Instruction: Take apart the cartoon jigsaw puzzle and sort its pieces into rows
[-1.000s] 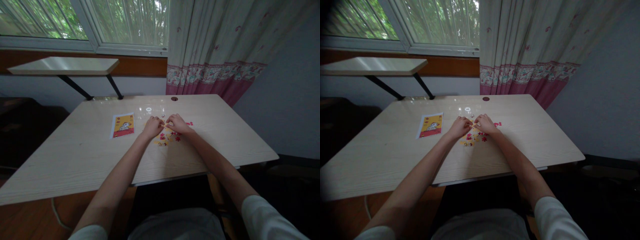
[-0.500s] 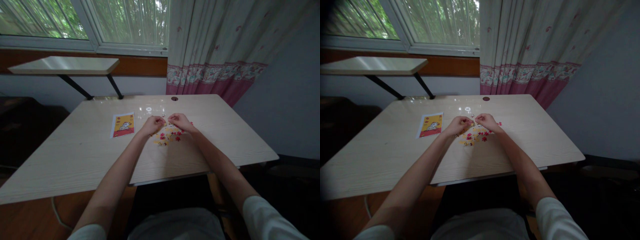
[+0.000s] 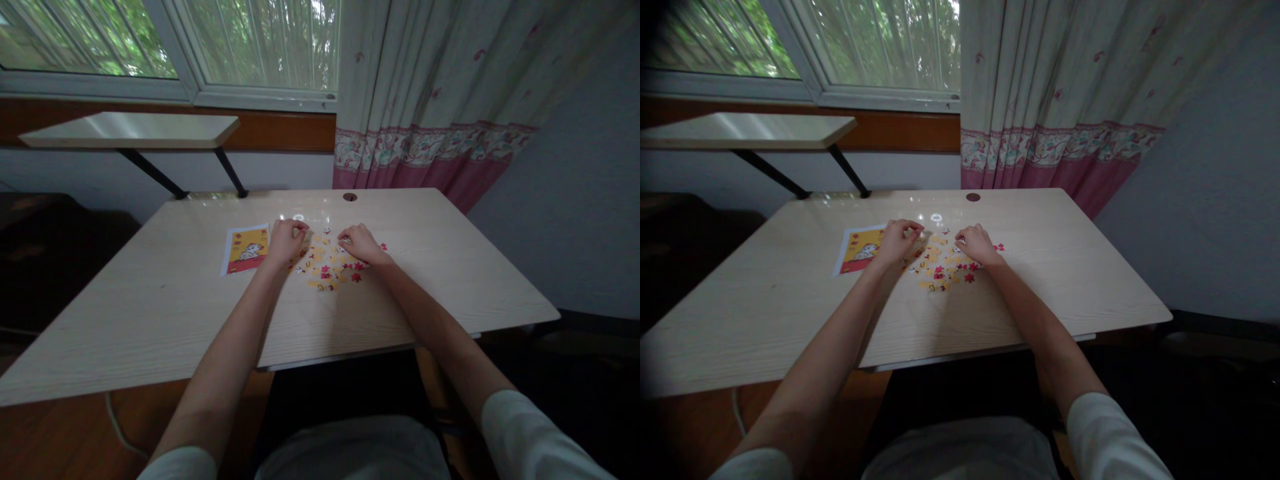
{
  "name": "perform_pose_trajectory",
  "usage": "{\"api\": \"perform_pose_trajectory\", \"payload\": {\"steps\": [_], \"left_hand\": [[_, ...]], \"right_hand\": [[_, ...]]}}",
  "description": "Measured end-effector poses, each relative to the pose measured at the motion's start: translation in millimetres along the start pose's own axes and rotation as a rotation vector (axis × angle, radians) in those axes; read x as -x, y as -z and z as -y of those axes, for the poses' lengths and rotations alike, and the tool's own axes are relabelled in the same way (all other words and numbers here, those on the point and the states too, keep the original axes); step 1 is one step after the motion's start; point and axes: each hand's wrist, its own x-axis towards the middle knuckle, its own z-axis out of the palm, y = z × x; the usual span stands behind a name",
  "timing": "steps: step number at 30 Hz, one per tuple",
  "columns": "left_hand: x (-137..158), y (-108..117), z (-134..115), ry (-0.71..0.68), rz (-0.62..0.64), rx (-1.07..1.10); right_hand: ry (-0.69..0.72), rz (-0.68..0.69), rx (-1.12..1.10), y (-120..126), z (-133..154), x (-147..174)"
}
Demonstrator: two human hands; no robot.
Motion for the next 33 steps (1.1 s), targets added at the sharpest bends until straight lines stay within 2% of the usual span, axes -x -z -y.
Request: {"api": "perform_pose_trajectory", "payload": {"steps": [4, 9, 12, 16, 19, 21, 24, 27, 30, 33], "left_hand": [[-2, 3, 4, 0.055, -0.013, 0.050], [-1, 0, -5, 0.061, 0.103, 0.212], [3, -5, -14, 0.093, 0.182, 0.413], [6, -10, -26, 0.219, 0.281, 0.788], [6, -9, -31, 0.270, 0.307, 0.875], [6, -7, -31, 0.262, 0.303, 0.833], [8, -5, -28, 0.208, 0.351, 0.645], [10, -4, -22, 0.049, 0.394, 0.351], [8, -2, -15, -0.122, 0.270, 0.089], [4, 8, -5, -0.114, 0.181, -0.015]], "right_hand": [[0.001, -0.031, -0.057, 0, 1, -2], [0.140, -0.104, -0.200, 6, 10, 2], [0.203, -0.160, -0.255, 10, 17, 5], [0.221, -0.226, -0.282, 12, 24, 8], [0.212, -0.220, -0.284, 14, 25, 9], [0.221, -0.163, -0.275, 19, 21, 10], [0.212, -0.115, -0.247, 33, 3, 13], [0.118, -0.088, -0.165, 48, -31, 21], [-0.009, -0.012, -0.066, 52, -66, 29], [-0.185, 0.046, 0.012, 45, -83, 35]]}}
